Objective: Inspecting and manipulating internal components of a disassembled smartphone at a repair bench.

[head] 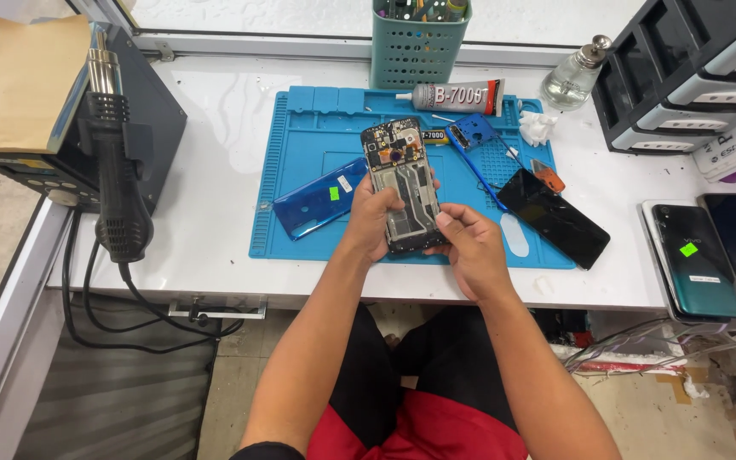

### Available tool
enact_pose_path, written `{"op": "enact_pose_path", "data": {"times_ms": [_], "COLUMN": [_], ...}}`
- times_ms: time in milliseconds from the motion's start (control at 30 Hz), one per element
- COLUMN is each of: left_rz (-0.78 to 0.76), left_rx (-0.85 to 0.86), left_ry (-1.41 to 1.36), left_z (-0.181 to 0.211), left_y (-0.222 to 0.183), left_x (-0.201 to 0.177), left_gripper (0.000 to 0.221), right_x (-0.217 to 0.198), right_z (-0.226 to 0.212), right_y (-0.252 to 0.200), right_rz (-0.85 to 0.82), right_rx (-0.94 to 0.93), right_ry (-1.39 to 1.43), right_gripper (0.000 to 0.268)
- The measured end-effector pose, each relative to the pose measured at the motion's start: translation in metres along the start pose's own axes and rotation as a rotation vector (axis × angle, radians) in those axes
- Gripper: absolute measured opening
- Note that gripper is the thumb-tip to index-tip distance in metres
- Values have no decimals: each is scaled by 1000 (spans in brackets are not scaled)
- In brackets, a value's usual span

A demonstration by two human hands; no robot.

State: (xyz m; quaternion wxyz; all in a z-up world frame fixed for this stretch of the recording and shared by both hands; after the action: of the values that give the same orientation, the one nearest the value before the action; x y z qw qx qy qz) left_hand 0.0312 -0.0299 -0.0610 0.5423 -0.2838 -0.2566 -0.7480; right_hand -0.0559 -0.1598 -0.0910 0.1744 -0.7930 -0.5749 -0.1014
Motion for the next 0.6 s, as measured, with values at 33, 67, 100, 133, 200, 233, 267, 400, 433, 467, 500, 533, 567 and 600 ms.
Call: {"op": "enact_pose_path", "data": {"times_ms": [33, 67, 100, 133, 200, 233, 267, 400, 433, 467, 500, 533, 567, 600], "left_rz": [0, -8, -18, -18, -69, -69, -78, -94, -95, -99, -102, -102, -105, -108], "left_rx": [0, -23, -48, -47, -12, -10, 6, 32, 32, 21, 8, 7, -4, -16], "left_ry": [-1, -55, -109, -111, -154, -154, -130, -80, -80, -59, -37, -37, -38, -39], "left_z": [3, 6, 8, 4, -2, -4, -7, -5, -5, -7, -8, -9, -9, -10], "left_y": [-1, -3, -4, -3, -2, -1, 0, -3, -2, -1, -1, 1, 2, 3], "left_x": [2, 4, 7, 4, 0, -2, -5, -4, -6, -8, -10, -10, -10, -11], "left_gripper": [49, 52, 54, 54, 50, 50, 49, 50, 50, 50, 51, 51, 52, 55], "right_x": [-5, -11, -16, -15, -11, -10, -10, -13, -9, -4, 1, 2, 4, 5], "right_z": [4, 8, 12, 11, 7, 8, 7, 8, 2, -4, -10, -11, -12, -13], "right_y": [3, 7, 10, 9, 5, 6, 7, 5, 1, -4, -10, -11, -11, -12], "right_rz": [0, 4, 8, 8, 19, 18, 20, 24, 25, 29, 33, 33, 35, 36], "right_rx": [0, -6, -13, -14, -81, -82, -123, -240, -241, -278, -314, -314, -324, -334], "right_ry": [-1, -38, -75, -77, -88, -89, -113, -192, -193, -265, -338, -338, -346, -354], "right_gripper": [18, 19, 21, 21, 26, 26, 29, 36, 36, 36, 36, 36, 36, 35]}}
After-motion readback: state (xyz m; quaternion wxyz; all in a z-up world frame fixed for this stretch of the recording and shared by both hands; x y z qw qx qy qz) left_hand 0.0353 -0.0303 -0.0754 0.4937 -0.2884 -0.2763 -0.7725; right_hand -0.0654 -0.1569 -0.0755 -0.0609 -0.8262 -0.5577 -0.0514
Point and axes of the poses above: each hand's wrist, its own y-axis towards the middle knuckle, its own x-axis out of the palm, z = x × y, the point moved 3 cm from there along y, towards the middle knuckle, and after that the axes turned 10 degrees about x, right-handed, at the moved point
